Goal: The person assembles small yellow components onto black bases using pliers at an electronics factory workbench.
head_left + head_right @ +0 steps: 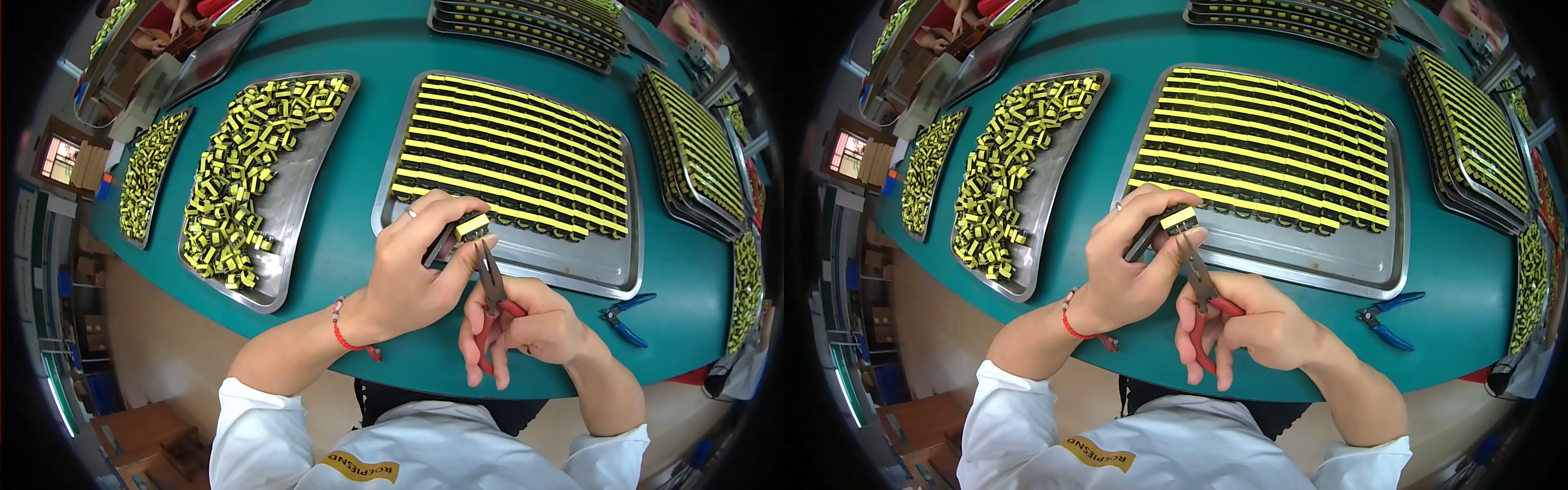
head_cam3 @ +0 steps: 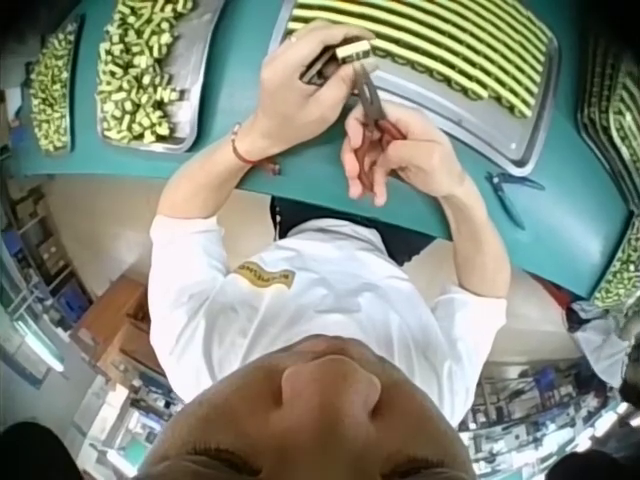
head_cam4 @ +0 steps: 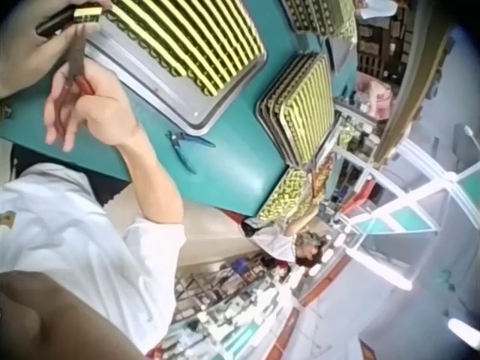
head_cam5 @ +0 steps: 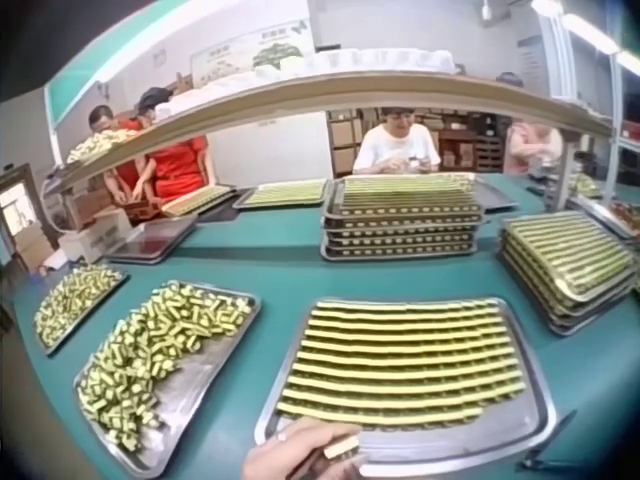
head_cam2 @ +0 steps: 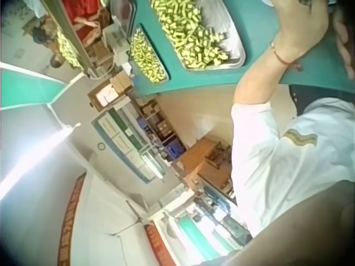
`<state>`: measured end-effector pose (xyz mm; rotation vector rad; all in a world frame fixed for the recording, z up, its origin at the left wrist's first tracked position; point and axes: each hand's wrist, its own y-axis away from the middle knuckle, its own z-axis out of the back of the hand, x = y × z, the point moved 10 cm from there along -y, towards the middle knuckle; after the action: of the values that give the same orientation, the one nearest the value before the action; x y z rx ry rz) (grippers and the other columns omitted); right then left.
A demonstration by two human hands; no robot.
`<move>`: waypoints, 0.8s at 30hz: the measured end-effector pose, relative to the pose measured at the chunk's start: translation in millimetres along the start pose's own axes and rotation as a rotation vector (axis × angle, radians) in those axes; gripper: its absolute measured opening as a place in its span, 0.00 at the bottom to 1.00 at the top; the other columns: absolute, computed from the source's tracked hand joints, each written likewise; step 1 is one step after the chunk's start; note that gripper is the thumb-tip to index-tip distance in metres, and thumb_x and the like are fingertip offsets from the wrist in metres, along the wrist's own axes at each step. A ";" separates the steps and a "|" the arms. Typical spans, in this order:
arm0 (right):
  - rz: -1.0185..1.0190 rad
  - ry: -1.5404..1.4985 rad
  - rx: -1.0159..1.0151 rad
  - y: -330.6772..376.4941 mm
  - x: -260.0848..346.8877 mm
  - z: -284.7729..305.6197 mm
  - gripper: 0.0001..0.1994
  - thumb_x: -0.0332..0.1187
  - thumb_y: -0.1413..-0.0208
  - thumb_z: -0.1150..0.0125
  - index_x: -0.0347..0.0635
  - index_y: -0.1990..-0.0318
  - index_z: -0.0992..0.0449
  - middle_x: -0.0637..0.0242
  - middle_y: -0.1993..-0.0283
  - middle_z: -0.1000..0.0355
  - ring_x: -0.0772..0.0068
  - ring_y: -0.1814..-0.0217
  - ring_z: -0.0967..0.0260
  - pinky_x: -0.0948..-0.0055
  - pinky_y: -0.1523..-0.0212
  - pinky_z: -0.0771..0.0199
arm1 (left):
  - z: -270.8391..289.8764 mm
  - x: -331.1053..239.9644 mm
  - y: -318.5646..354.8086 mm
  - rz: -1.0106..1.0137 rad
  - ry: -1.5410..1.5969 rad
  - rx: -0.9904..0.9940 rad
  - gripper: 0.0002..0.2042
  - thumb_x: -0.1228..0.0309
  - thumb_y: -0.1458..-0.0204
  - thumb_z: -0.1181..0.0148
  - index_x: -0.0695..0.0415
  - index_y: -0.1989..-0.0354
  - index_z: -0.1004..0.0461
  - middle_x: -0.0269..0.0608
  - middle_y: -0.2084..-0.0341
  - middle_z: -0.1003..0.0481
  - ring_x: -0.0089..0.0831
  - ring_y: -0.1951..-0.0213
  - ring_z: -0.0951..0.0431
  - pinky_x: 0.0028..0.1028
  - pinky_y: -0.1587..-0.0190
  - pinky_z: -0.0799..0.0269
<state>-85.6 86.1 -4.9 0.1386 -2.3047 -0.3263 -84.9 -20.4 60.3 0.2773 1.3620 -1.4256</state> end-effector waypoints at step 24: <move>0.922 1.084 -0.808 37.6 64.6 9.2 0.18 0.26 0.55 0.26 0.37 0.58 0.29 0.70 0.75 0.30 0.82 0.78 0.34 0.82 0.78 0.34 | -24.4 29.1 22.5 0.491 0.403 0.074 0.11 0.74 0.43 0.38 0.67 0.54 0.25 0.38 0.64 0.22 0.19 0.63 0.22 0.20 0.62 0.26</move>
<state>-136.4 111.0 44.8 -0.8990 -0.8780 -0.4905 -90.1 -9.9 17.7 0.9220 1.4297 -1.0366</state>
